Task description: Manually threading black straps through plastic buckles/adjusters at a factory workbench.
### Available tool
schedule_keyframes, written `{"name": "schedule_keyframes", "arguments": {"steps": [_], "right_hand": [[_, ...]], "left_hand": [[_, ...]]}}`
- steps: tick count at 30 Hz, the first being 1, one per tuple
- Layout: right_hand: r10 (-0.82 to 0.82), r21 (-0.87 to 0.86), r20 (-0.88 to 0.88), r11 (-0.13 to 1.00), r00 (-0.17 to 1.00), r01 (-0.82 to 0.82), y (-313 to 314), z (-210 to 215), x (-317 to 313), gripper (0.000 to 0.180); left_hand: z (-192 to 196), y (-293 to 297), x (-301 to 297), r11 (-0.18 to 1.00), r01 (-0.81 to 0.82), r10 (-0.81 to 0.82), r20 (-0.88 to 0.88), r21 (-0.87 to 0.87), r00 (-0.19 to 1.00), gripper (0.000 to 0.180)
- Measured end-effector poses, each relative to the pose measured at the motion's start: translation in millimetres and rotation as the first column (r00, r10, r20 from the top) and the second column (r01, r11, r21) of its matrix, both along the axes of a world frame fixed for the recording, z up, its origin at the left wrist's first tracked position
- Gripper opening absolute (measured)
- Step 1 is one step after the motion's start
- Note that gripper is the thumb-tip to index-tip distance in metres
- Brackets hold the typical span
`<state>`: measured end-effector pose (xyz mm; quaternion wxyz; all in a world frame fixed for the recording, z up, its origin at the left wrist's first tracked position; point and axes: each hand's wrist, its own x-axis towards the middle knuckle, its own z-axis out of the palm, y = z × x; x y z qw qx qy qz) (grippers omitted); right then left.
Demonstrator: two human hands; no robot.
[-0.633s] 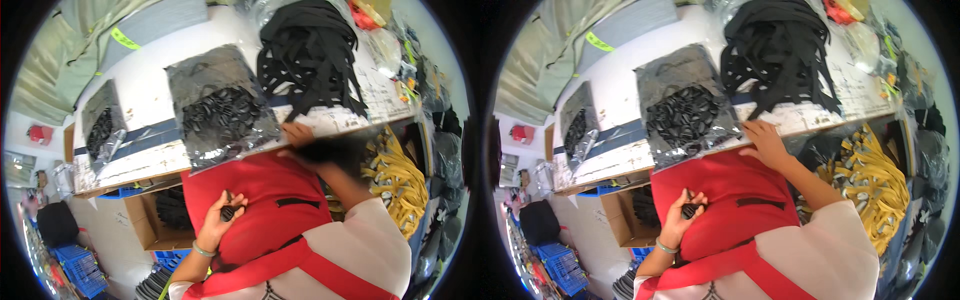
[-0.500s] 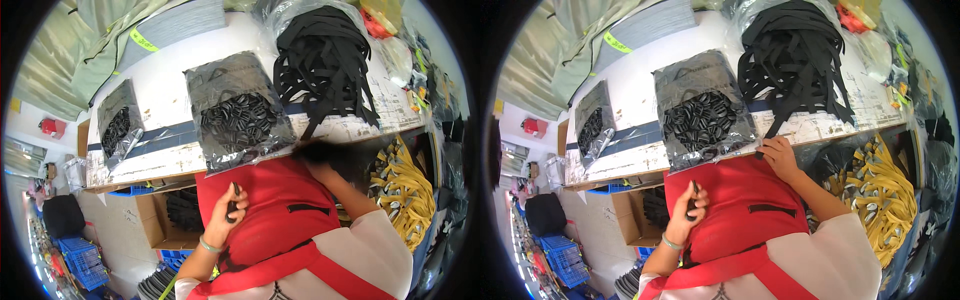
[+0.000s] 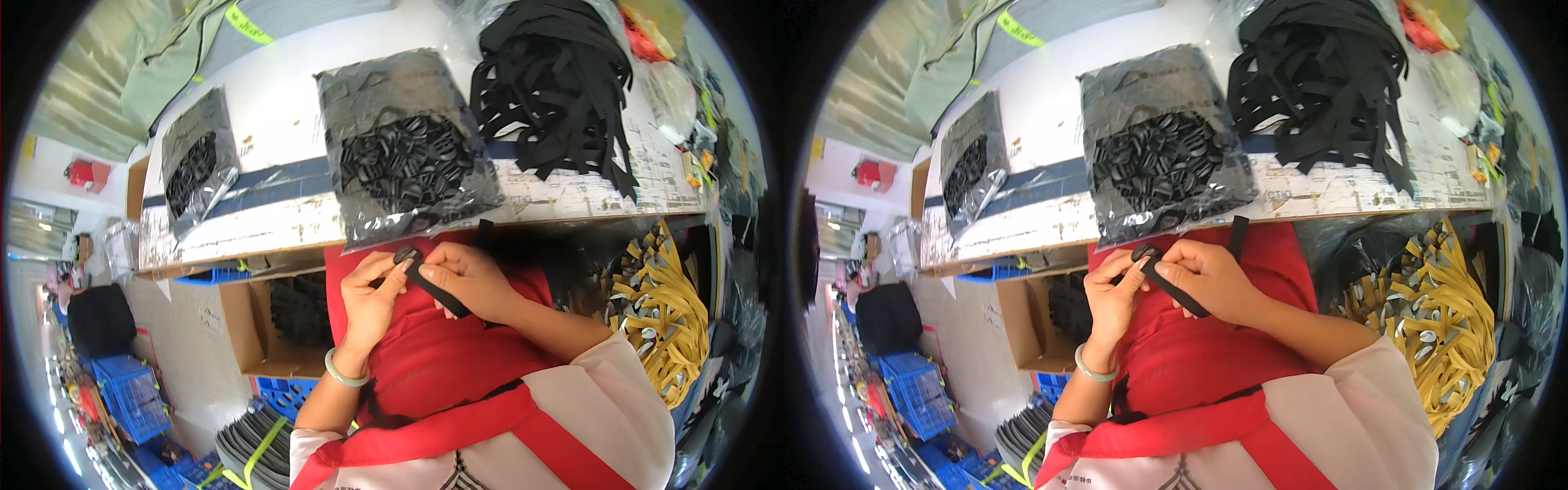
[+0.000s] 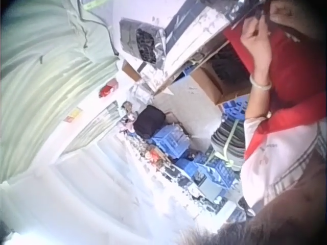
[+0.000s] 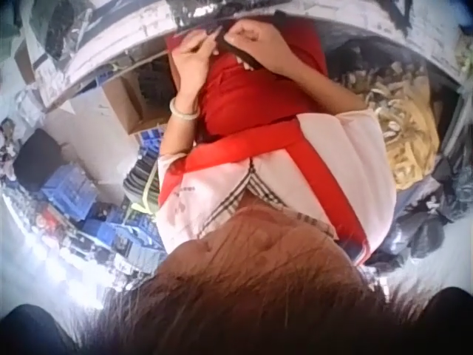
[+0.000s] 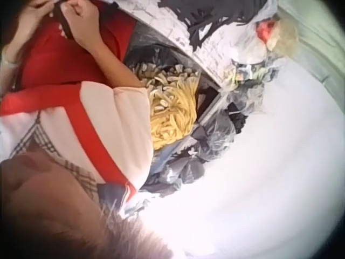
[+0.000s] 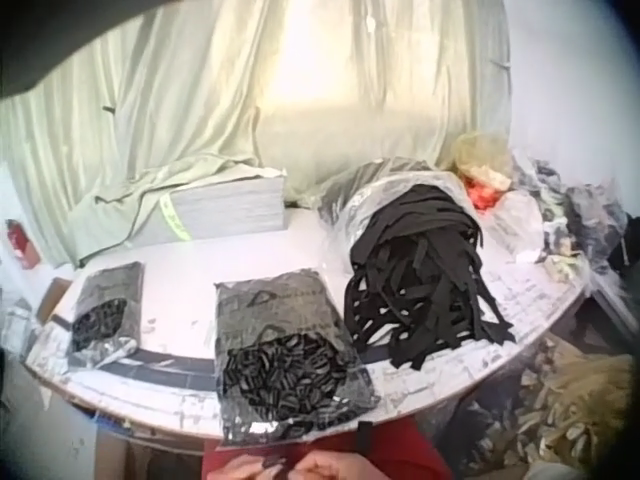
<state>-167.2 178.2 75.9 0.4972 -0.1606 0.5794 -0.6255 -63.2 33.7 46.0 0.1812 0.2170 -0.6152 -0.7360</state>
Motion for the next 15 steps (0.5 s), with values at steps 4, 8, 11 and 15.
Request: {"name": "schedule_keyframes", "arguments": {"steps": [4,8,11,15], "right_hand": [[0.023,0.043,0.047,0.999,0.999,-0.025,-7.1,-11.5,0.3,0.017],[-0.008,0.154,0.067,0.988,0.998,-0.003,-15.2,-9.5,-1.9,0.018],[-0.058,0.039,0.193,0.998,0.979,0.051,-15.5,-14.1,1.6,0.017],[-0.101,-0.047,0.171,0.993,0.980,0.111,-16.6,-31.3,6.4,0.019]], "left_hand": [[-8.8,-3.2,10.9,0.967,0.022,-0.030,-0.029,-0.255,0.999,0.015],[-4.5,-6.6,10.0,0.784,0.011,-0.034,-0.025,-0.621,0.999,0.018],[-7.3,-12.7,6.4,0.627,-0.021,-0.064,-0.078,-0.778,0.995,0.019],[-7.2,-10.5,6.7,0.671,0.001,-0.060,-0.053,-0.741,0.997,0.017]]}}
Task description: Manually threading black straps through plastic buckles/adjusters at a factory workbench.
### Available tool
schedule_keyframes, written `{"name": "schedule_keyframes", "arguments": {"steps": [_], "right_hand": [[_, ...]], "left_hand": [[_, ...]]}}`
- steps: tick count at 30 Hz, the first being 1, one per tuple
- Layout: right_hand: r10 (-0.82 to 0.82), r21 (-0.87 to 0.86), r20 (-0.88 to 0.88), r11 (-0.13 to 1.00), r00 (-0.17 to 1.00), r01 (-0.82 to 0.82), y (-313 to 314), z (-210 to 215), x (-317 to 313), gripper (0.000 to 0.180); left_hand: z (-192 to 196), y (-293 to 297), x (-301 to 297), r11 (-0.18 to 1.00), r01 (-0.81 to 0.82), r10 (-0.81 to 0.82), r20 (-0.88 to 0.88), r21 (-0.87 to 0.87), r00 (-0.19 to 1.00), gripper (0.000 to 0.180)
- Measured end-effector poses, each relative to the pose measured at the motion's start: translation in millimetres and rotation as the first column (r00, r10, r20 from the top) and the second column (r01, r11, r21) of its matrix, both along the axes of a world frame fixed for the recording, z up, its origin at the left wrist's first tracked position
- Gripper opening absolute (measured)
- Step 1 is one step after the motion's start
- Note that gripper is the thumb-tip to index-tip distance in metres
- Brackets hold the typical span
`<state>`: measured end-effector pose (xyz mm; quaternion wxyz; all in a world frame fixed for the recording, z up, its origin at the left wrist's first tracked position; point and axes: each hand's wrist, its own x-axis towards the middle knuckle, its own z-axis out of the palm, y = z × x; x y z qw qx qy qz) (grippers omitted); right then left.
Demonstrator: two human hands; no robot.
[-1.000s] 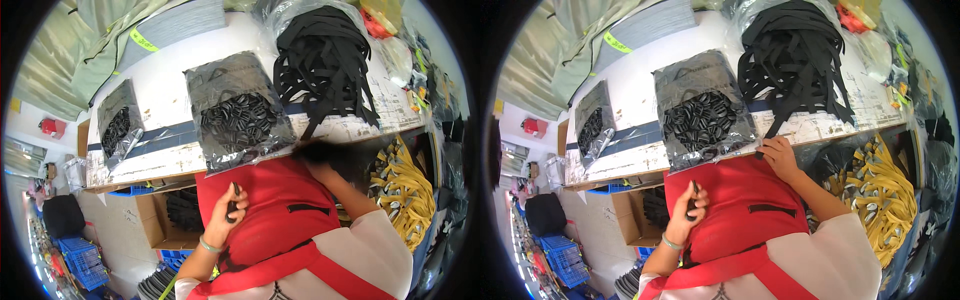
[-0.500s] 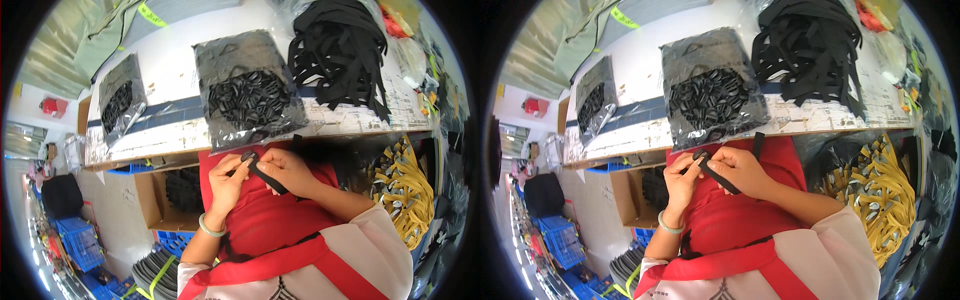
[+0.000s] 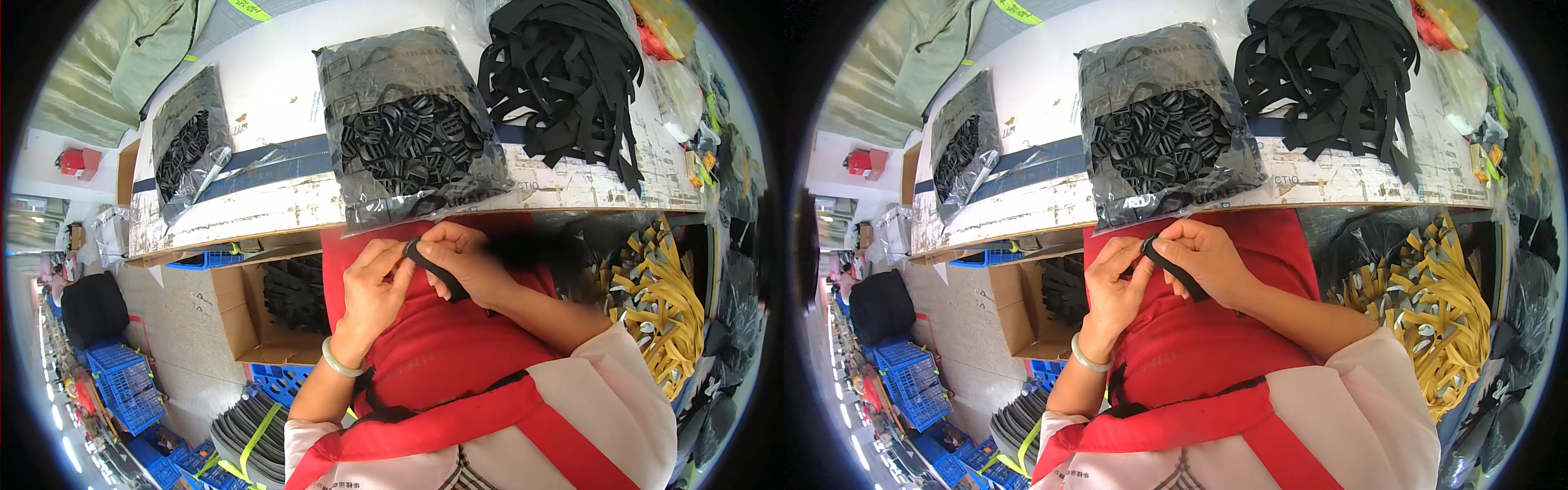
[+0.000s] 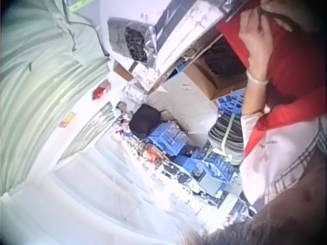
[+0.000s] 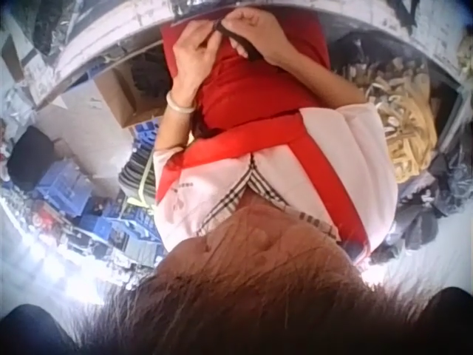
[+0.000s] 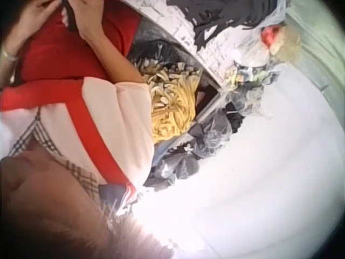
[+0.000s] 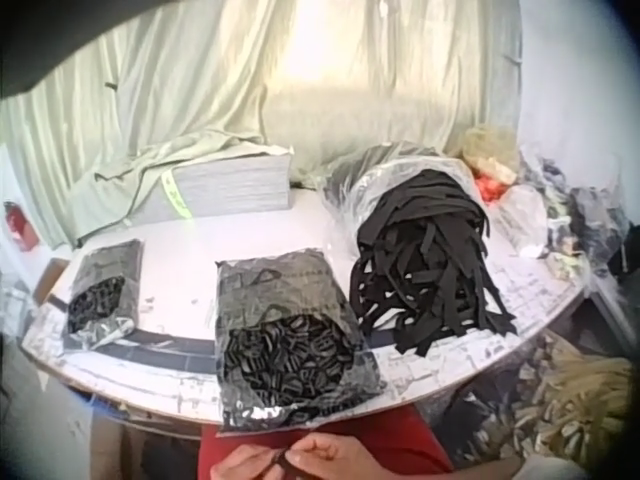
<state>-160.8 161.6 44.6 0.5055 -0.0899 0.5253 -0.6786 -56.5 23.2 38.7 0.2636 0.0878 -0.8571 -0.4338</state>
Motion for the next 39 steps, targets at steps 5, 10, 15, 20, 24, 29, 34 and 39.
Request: {"name": "schedule_keyframes", "arguments": {"steps": [5,10,15,20,24,29,34,39], "right_hand": [[-0.067,-0.006,-0.041,0.998,0.997,0.067,-2.5,2.7,3.2,0.022],[0.097,0.045,0.048,0.994,0.994,-0.099,-2.9,1.2,-6.1,0.019],[-0.059,-0.100,-0.621,0.995,0.782,-0.004,-0.7,-22.5,2.0,0.011],[-0.042,-0.119,-0.735,0.991,0.677,-0.067,12.8,21.2,10.7,0.010],[0.123,0.133,-0.351,0.988,0.928,-0.080,7.1,6.3,6.5,0.012],[0.054,0.127,-0.311,0.992,0.949,-0.014,4.7,5.8,10.9,0.023],[0.089,0.158,-0.361,0.987,0.928,-0.033,0.6,7.8,8.1,0.024],[0.040,0.075,-0.275,0.997,0.961,-0.020,-3.3,4.6,14.3,0.026]], "left_hand": [[-2.7,4.8,9.0,0.988,-0.033,0.022,0.075,0.154,0.997,0.018],[-1.2,2.7,12.0,0.888,-0.077,0.010,0.149,0.453,0.989,0.017],[-12.4,-2.7,18.1,0.197,-0.233,-0.182,0.269,0.952,0.946,0.023],[-9.3,3.2,16.8,0.408,-0.272,0.036,0.283,0.871,0.959,0.021],[-10.7,6.2,19.7,0.488,-0.272,0.060,0.279,0.829,0.958,0.018],[-16.3,16.4,20.7,0.611,-0.193,0.116,0.155,0.768,0.981,0.017],[-19.6,11.1,20.5,0.601,-0.200,0.132,0.150,0.774,0.980,0.017],[-20.1,10.6,24.3,0.874,-0.127,0.133,0.021,0.469,0.991,0.014]]}}
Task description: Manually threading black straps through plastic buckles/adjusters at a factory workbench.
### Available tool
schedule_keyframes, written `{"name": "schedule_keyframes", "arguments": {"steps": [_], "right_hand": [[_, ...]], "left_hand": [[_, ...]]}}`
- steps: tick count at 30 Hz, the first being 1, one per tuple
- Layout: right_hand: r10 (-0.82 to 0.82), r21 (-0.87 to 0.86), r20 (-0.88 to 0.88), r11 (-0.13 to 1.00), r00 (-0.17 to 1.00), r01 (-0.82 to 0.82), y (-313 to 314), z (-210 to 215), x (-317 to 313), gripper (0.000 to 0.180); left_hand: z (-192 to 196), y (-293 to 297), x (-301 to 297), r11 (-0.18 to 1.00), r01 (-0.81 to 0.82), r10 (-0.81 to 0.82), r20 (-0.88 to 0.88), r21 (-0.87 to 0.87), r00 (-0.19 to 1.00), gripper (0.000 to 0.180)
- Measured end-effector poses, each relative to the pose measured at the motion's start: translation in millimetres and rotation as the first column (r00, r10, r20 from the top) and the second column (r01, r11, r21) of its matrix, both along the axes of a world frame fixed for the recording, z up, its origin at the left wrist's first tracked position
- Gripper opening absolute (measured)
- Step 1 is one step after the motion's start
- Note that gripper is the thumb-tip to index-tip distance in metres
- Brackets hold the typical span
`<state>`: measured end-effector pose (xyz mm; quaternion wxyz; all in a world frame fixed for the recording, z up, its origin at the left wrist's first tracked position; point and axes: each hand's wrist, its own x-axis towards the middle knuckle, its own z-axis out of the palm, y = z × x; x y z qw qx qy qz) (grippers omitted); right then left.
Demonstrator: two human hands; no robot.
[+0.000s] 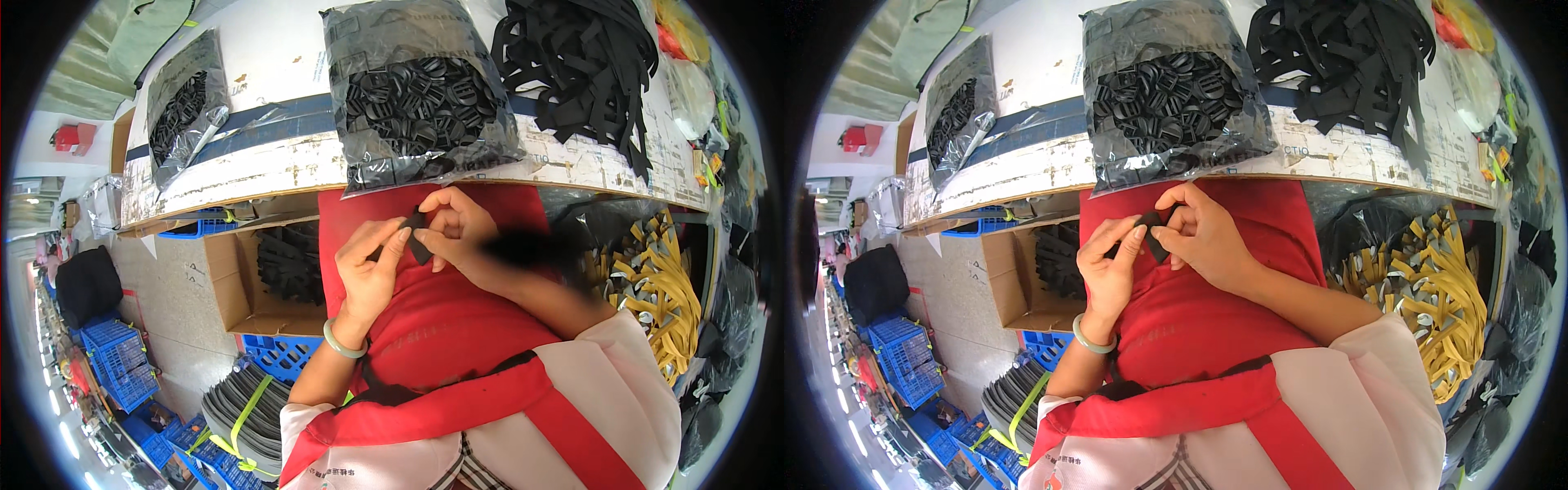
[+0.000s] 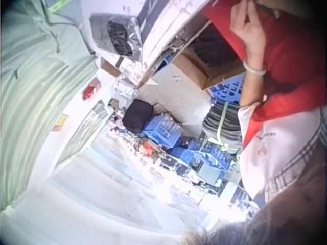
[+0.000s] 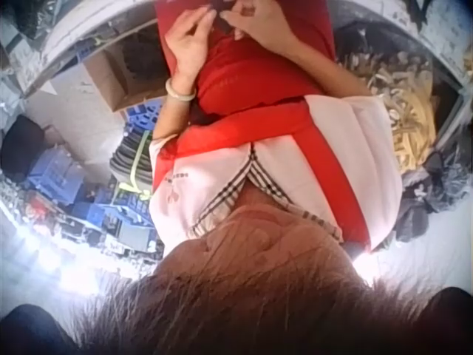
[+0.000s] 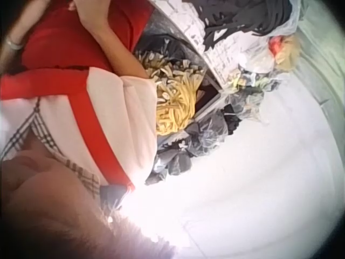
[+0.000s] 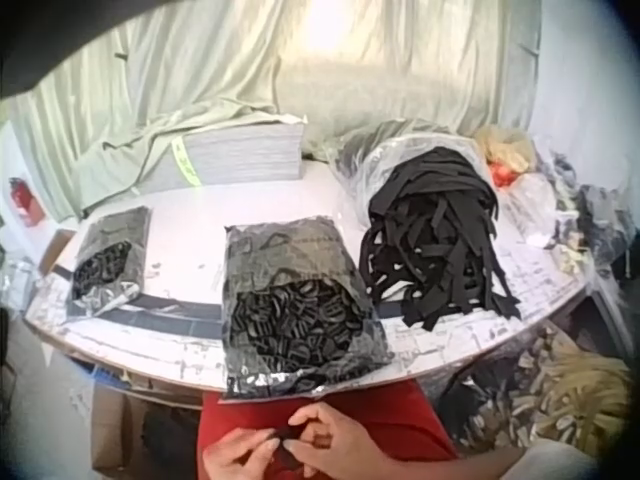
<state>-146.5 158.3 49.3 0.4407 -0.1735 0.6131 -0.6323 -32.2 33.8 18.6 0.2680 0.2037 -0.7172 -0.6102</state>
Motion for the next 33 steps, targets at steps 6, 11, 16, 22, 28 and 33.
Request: {"name": "schedule_keyframes", "arguments": {"steps": [6,11,16,22,28,33], "right_hand": [[-0.071,-0.031,0.180,0.997,0.981,0.077,3.7,-6.1,5.1,0.027],[-0.063,-0.076,0.227,0.994,0.972,0.082,-1.5,-11.8,9.5,0.022],[0.316,-0.084,0.487,0.945,0.814,-0.316,-4.5,-28.1,-8.7,0.016],[0.261,-0.020,0.044,0.965,0.964,-0.261,-47.4,-33.0,-11.9,0.013],[0.571,0.036,-0.214,0.815,0.792,-0.578,-49.3,-29.4,27.4,0.013],[0.381,-0.029,-0.703,0.829,0.601,-0.559,-56.5,-25.9,62.2,0.020]], "left_hand": [[2.8,2.0,3.3,0.987,-0.015,0.007,-0.047,-0.160,0.999,0.014],[-0.5,-1.8,7.0,0.992,-0.011,0.003,-0.062,-0.126,0.998,0.015],[17.3,-15.1,29.2,0.983,0.132,-0.136,0.019,0.128,0.991,0.013],[47.7,-73.5,132.4,0.954,-0.299,0.283,0.295,0.011,0.913,0.016],[32.6,-97.6,201.8,0.793,-0.468,0.457,0.126,0.390,0.880,0.020],[-15.2,-49.7,102.7,0.103,-0.149,0.344,0.106,0.983,0.933,0.019]]}}
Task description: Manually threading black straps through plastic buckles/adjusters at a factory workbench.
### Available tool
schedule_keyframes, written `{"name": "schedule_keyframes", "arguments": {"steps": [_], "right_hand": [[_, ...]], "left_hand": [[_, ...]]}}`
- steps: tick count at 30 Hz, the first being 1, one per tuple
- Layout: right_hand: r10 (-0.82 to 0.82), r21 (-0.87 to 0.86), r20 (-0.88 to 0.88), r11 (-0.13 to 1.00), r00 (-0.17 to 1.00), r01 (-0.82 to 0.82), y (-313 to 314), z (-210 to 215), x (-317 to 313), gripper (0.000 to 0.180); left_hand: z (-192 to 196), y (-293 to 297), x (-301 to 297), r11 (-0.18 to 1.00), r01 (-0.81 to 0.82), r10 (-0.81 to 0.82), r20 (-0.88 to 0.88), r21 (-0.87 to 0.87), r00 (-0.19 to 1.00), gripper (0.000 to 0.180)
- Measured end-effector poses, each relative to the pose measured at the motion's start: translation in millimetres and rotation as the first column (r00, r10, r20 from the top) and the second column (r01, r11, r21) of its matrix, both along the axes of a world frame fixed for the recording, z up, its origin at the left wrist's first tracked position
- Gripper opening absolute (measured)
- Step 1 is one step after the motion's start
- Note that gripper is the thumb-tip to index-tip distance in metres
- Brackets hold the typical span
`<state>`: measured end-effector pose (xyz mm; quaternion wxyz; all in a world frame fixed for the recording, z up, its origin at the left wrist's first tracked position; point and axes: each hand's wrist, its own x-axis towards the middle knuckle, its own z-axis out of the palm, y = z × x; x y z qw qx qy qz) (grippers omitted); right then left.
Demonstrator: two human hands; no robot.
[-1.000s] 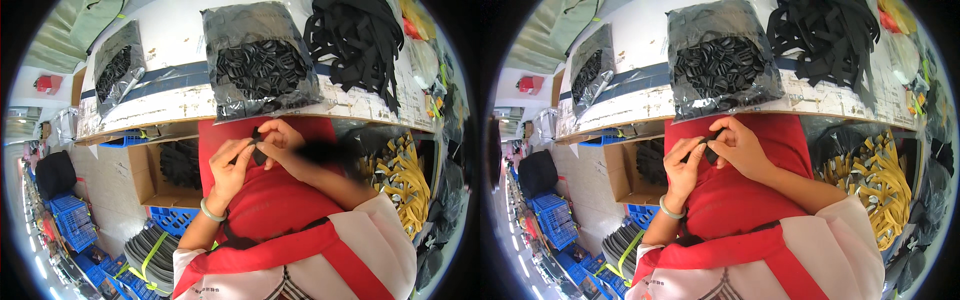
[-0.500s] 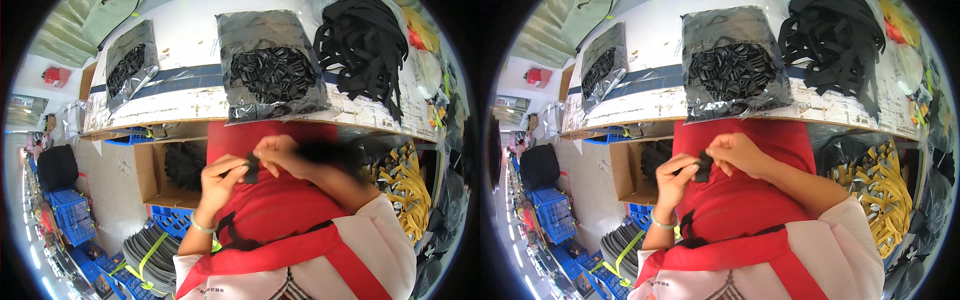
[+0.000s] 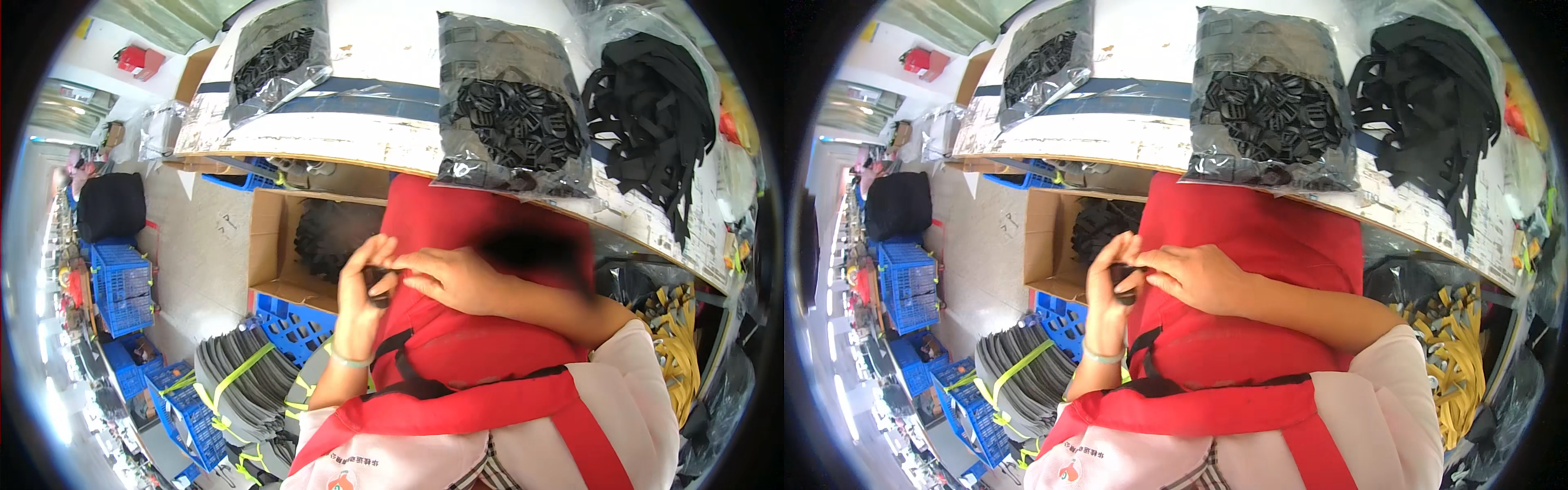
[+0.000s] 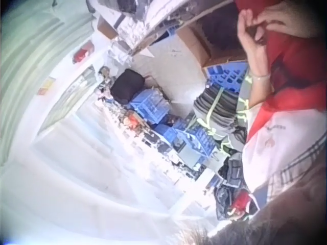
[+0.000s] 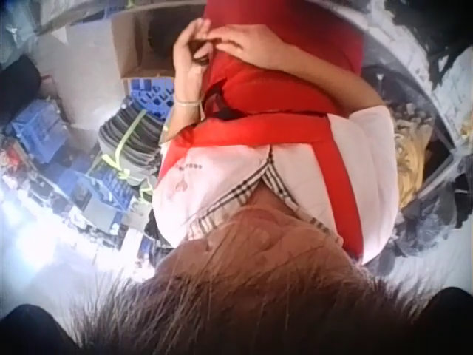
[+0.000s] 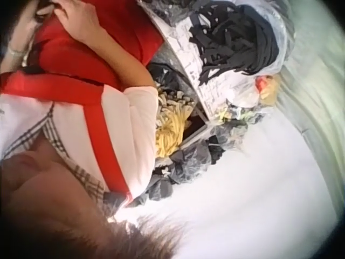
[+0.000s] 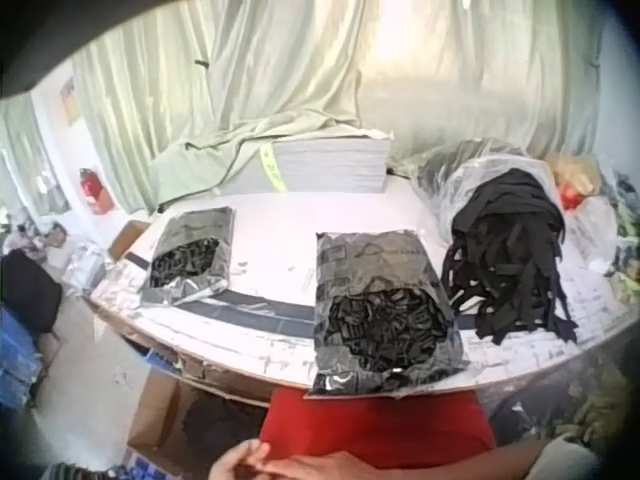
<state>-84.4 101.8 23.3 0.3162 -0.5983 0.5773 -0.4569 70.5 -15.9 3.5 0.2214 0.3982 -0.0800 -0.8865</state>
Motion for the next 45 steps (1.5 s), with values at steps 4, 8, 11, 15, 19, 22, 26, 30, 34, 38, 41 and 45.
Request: {"name": "schedule_keyframes", "arguments": {"steps": [4,8,11,15,19,22,26,30,34,38,41,45], "right_hand": [[-0.030,0.125,-0.147,0.991,0.989,0.049,8.0,-10.4,-17.2,0.016],[-0.183,0.290,-0.104,0.935,0.978,0.206,15.4,-19.1,-25.8,0.016],[-0.317,0.007,-0.050,0.948,0.947,0.318,13.6,-31.0,-28.8,0.016],[-0.179,0.324,0.091,0.936,0.980,0.141,22.5,-22.2,-47.7,0.013],[-0.236,0.360,0.630,0.933,0.740,-0.009,46.5,-14.9,-74.3,0.013],[-0.248,-0.252,-0.370,0.954,0.895,0.160,59.5,-23.3,-82.6,0.013],[-0.232,-0.160,-0.463,0.971,0.855,0.177,83.0,-28.8,-78.0,0.016],[-0.436,-0.262,-0.455,0.899,0.776,0.351,106.8,-18.1,-103.2,0.019],[-0.641,-0.400,-0.693,0.722,0.330,0.564,152.0,-0.2,-196.2,0.017],[-0.728,-0.395,-0.653,0.564,0.210,0.725,157.0,10.4,-266.4,0.031],[-0.706,-0.503,-0.694,0.617,0.143,0.606,145.2,-4.6,-293.0,0.021],[-0.769,-0.577,-0.565,0.626,0.298,0.524,123.4,2.9,-274.8,0.010]], "left_hand": [[-25.8,10.9,-44.7,0.997,0.057,-0.056,-0.019,0.050,0.998,0.027],[-21.7,11.2,-65.9,0.987,0.142,-0.141,-0.016,0.071,0.990,0.031],[-32.6,13.5,-67.3,0.962,0.273,-0.273,-0.185,-0.030,0.944,0.028],[-26.1,19.3,-77.1,0.965,0.225,-0.211,-0.115,0.130,0.971,0.030],[-44.8,15.1,-64.2,0.859,0.512,-0.507,-0.129,0.011,0.852,0.031],[-29.8,28.6,-61.7,0.732,0.663,-0.679,-0.084,-0.157,0.730,0.037],[-18.5,44.6,-88.5,0.624,0.738,-0.763,0.005,-0.259,0.647,0.031],[-34.4,35.9,-101.4,0.773,0.623,-0.570,-0.302,0.120,0.764,0.026],[-15.5,46.0,-95.4,0.898,0.391,-0.387,-0.059,0.204,0.920,0.024],[-15.9,56.5,-83.8,0.808,0.587,-0.589,0.109,0.055,0.801,0.022],[-15.6,55.8,-95.4,0.774,0.620,-0.622,0.030,-0.124,0.782,0.024],[-10.2,56.1,-90.6,0.666,0.655,-0.683,0.062,-0.356,0.728,0.024]]}}
